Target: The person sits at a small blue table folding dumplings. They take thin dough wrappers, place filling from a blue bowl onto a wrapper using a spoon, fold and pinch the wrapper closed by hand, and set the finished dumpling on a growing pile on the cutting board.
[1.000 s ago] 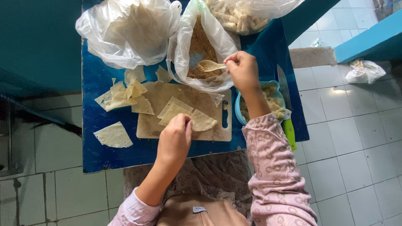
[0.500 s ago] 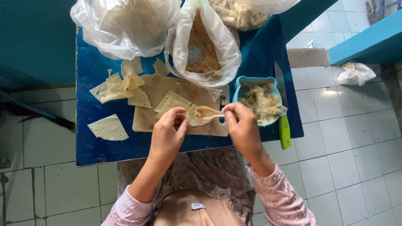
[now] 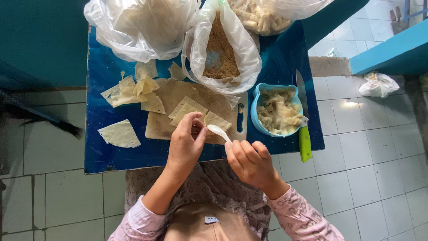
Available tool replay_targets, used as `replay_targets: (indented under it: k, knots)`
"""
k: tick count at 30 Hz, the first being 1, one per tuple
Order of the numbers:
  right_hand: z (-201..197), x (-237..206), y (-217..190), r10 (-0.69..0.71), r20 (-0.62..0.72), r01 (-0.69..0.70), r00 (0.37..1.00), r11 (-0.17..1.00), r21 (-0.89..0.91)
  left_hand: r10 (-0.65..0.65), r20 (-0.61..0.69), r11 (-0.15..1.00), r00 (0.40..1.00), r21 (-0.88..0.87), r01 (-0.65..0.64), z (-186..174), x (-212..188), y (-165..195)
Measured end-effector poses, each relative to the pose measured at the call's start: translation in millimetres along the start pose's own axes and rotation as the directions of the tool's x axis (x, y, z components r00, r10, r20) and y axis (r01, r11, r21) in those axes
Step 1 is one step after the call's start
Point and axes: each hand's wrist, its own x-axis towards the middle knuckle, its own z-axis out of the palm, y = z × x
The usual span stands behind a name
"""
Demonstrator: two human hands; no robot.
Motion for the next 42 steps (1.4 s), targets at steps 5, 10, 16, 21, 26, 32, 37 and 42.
replay_targets:
  k: [5,10,16,21,26,32,37,42]
  knots:
    - [3,21,18,0.077,-0.073,-0.089,0.994,0.98,-0.176,0.031,0.008,1.0,0.999,-0.002,-0.031,3,0,-1]
    - [29,78,50,0.322,-0.138,-0.342,0.937,0.927,-0.155,0.118,0.025,0.983,0.993,0.135,-0.12,4,-1,-1]
    - [31,80,15,0.534,0.353,-0.606,0.768,0.784,0.133,0.112,0.073,0.973,0.991,0.194,-0.124,3,7,-2]
    - [49,52,3,0.615,0.389,-0.726,0.686,0.619,0.3,0.099,0.121,0.972,0.988,0.201,-0.122,0,8,-7]
    - [53,48,12,0.632,0.634,-0.794,0.445,-0.048,0.606,0.072,0.129,0.974,0.989,0.203,-0.098,1,12,-8]
    - [55,54,9,0.634,0.506,-0.674,0.584,0.032,0.738,0.041,0.118,0.981,0.992,0.185,-0.062,0,13,-2]
    - [57,52,11,0.605,0.504,-0.736,0.616,0.215,0.642,0.122,0.139,0.964,0.983,0.219,-0.15,-1,13,0]
    - [45,50,14,0.463,0.292,-0.54,0.837,0.605,0.585,0.311,0.264,0.842,0.913,0.37,-0.393,-8,11,-1]
